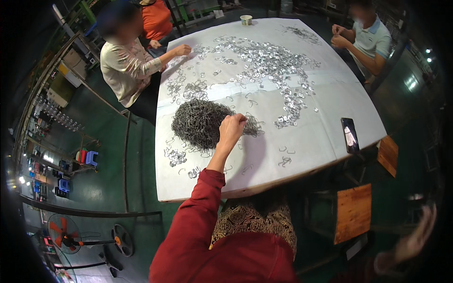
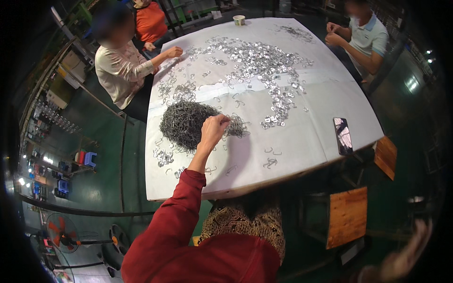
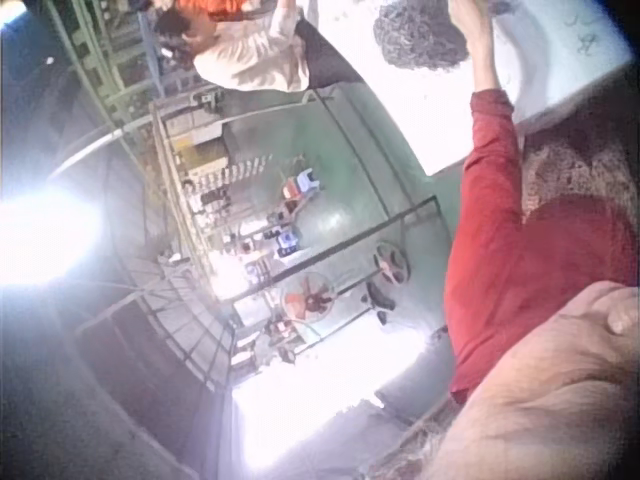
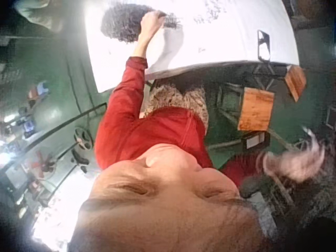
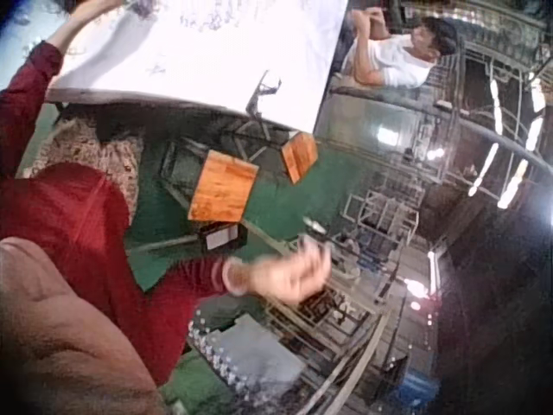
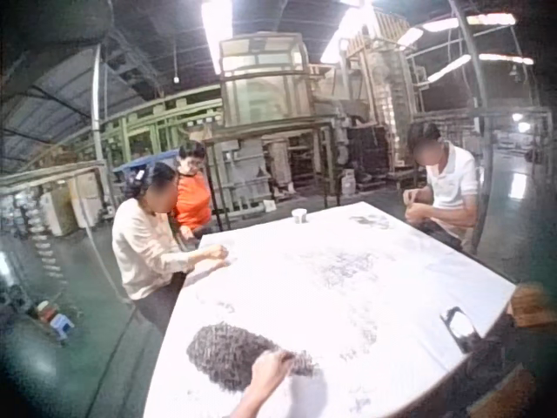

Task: The person picks small metal pieces from a table and attaches them to a growing chain using their hands. They repeatedly reach for loose components, link them together, and place the assembled chain on the table. Coworkers are visible across the table performing similar assembly.

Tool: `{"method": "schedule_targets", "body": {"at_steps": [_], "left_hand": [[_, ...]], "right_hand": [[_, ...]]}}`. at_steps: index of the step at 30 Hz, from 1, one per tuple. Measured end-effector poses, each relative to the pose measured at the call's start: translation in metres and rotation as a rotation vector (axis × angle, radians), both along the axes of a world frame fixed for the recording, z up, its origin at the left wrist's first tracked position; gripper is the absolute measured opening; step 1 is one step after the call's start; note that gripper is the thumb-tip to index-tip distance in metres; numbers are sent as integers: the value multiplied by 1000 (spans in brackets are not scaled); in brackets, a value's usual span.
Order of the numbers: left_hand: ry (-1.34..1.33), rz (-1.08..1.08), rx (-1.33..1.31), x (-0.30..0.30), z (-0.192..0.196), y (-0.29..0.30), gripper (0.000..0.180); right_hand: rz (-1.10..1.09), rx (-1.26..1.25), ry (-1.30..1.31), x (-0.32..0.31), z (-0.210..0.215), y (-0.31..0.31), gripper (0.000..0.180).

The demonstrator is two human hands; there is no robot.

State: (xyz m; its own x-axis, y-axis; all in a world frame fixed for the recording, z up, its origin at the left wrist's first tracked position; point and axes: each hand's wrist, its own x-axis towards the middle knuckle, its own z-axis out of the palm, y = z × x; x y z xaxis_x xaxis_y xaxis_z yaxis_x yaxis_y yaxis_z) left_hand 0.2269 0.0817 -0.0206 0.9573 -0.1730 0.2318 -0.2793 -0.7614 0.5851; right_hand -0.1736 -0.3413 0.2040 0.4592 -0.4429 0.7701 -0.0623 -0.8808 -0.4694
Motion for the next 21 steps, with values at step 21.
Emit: {"method": "schedule_targets", "body": {"at_steps": [21], "left_hand": [[-413, -186, -261, -69, -6, -35, 36]], "right_hand": [[855, -214, 460, 399, -300, 166, 12]]}}
